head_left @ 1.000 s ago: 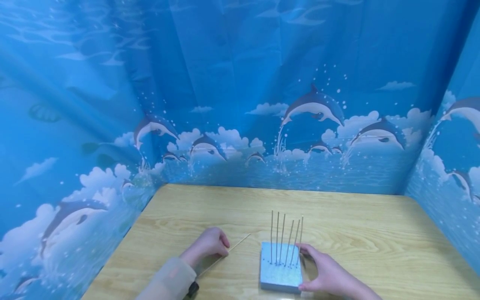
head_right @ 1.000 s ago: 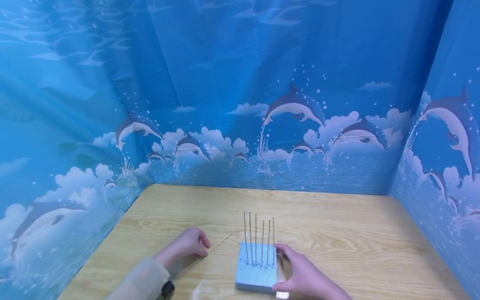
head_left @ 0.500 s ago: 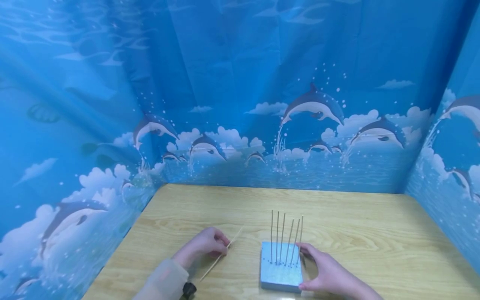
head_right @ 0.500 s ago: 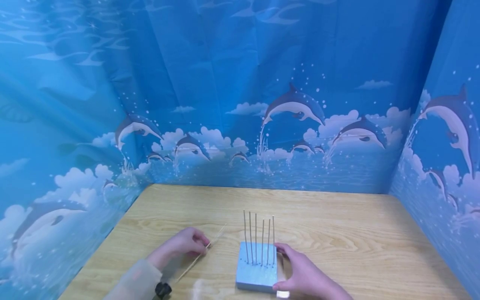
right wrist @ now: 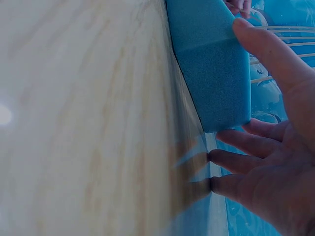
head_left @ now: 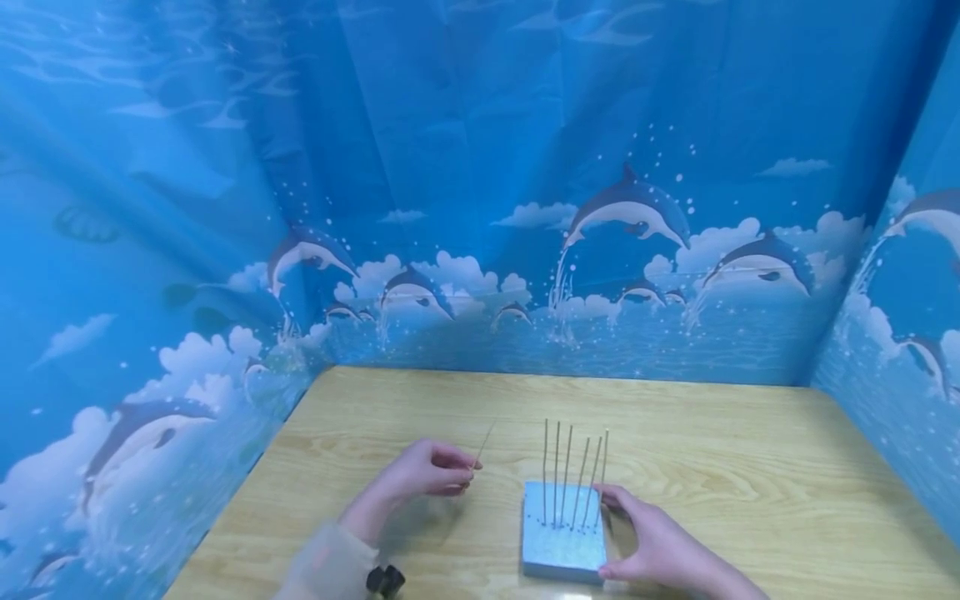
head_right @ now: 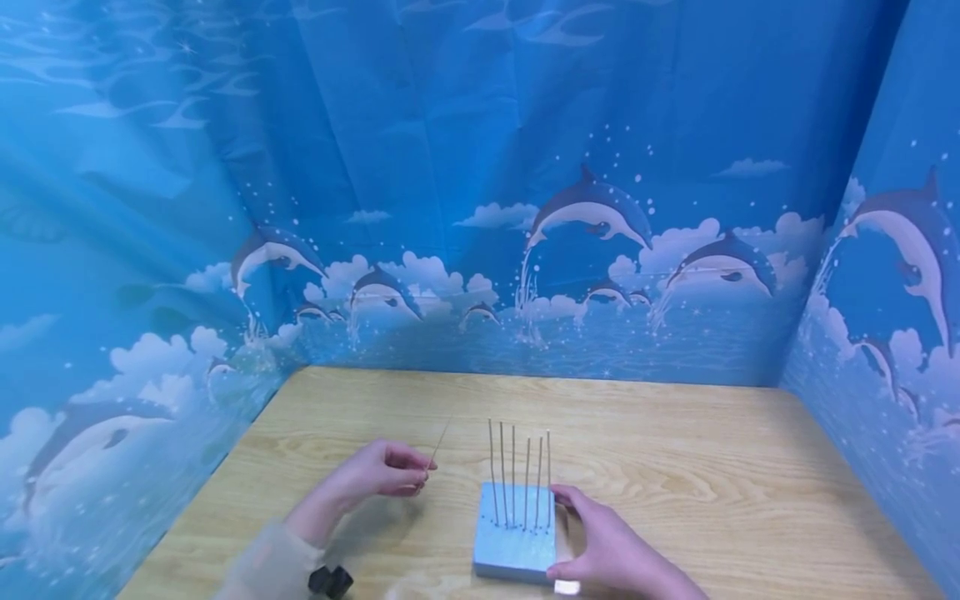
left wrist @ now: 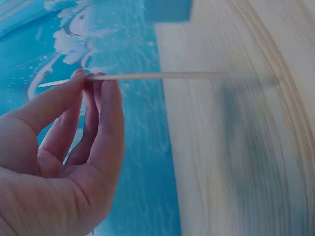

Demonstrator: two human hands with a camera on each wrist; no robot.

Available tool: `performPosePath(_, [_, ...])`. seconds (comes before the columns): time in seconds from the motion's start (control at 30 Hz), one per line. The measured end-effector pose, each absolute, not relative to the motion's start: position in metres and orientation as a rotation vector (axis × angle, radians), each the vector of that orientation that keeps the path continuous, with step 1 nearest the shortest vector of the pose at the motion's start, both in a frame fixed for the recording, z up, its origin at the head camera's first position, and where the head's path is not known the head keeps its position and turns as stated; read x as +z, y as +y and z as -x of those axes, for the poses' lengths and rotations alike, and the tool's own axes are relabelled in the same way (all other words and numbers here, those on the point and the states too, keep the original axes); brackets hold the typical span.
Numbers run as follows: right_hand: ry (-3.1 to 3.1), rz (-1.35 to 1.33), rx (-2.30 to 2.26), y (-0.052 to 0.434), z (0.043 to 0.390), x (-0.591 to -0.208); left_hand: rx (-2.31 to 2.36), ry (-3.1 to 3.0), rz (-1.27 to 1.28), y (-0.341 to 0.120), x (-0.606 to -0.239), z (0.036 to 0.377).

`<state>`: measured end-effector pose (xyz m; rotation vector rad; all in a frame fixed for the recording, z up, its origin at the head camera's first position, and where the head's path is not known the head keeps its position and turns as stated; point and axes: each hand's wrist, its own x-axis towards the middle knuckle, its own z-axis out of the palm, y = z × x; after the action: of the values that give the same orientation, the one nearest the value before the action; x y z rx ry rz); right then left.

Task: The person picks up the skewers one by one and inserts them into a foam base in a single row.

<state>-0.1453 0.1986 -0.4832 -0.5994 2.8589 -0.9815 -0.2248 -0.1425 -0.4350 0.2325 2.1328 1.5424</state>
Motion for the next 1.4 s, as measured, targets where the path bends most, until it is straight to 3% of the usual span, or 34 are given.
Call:
performPosePath(0.77, [2.866, 0.624, -0.976, 0.199, 0.145, -0.483, 1.949, 2.03, -0.392, -0.107, -0.405, 0.2])
performPosePath(1.4, [2.835, 0.625, -0.986, 0.2, 0.146, -0.484, 1.962, 2.075, -0.571, -0.068, -0.416, 0.186])
